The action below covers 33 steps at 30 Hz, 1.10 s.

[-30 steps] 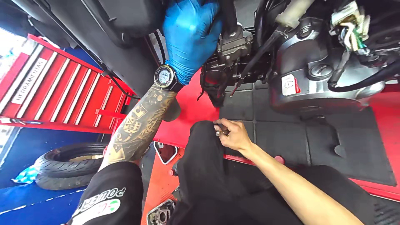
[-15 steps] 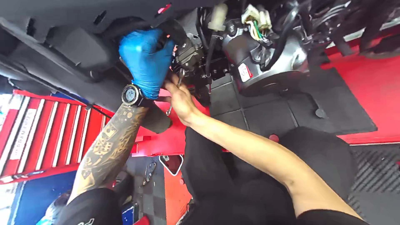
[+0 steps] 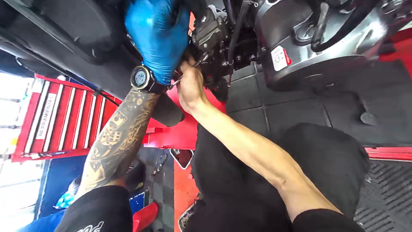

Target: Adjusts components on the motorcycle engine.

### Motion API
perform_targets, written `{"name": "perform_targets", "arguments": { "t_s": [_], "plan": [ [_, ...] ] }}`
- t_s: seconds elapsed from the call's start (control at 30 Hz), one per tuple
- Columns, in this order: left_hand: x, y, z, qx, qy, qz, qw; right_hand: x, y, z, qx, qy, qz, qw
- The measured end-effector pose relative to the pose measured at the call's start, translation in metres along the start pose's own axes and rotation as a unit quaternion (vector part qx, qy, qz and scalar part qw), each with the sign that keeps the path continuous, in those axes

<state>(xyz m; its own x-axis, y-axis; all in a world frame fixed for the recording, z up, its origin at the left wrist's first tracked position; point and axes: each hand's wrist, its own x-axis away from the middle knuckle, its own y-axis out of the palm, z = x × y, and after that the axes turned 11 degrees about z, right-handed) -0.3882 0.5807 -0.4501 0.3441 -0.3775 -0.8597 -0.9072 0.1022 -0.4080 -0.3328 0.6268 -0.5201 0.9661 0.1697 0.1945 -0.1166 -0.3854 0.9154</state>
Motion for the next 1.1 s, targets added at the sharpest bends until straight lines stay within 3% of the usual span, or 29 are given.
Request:
{"name": "perform_targets", "arguments": {
  "t_s": [0.23, 0.53, 0.87, 1.1],
  "plan": [
    [0.002, -0.0003, -0.0021, -0.045, 0.042, -0.002, 0.998, -0.0005, -0.0018, -0.0038, 0.001, -0.016, -0.022, 1.0],
    [0.0024, 0.0042, -0.0012, 0.045, -0.029, 0.058, 0.997, 0.0015, 0.0009, -0.0048, 0.015, -0.007, -0.016, 1.0],
    [0.0005, 0.0002, -0.0001, -0.034, 0.033, 0.006, 0.999, -0.0021, -0.0006, -0.0036, 0.027, -0.015, -0.012, 0.999],
    [0.0006, 0.0021, 0.0005, 0.02, -0.023, 0.035, 0.999, -0.0013, -0.001, -0.0066, 0.04, -0.021, -0.016, 0.999]
  ]
}}
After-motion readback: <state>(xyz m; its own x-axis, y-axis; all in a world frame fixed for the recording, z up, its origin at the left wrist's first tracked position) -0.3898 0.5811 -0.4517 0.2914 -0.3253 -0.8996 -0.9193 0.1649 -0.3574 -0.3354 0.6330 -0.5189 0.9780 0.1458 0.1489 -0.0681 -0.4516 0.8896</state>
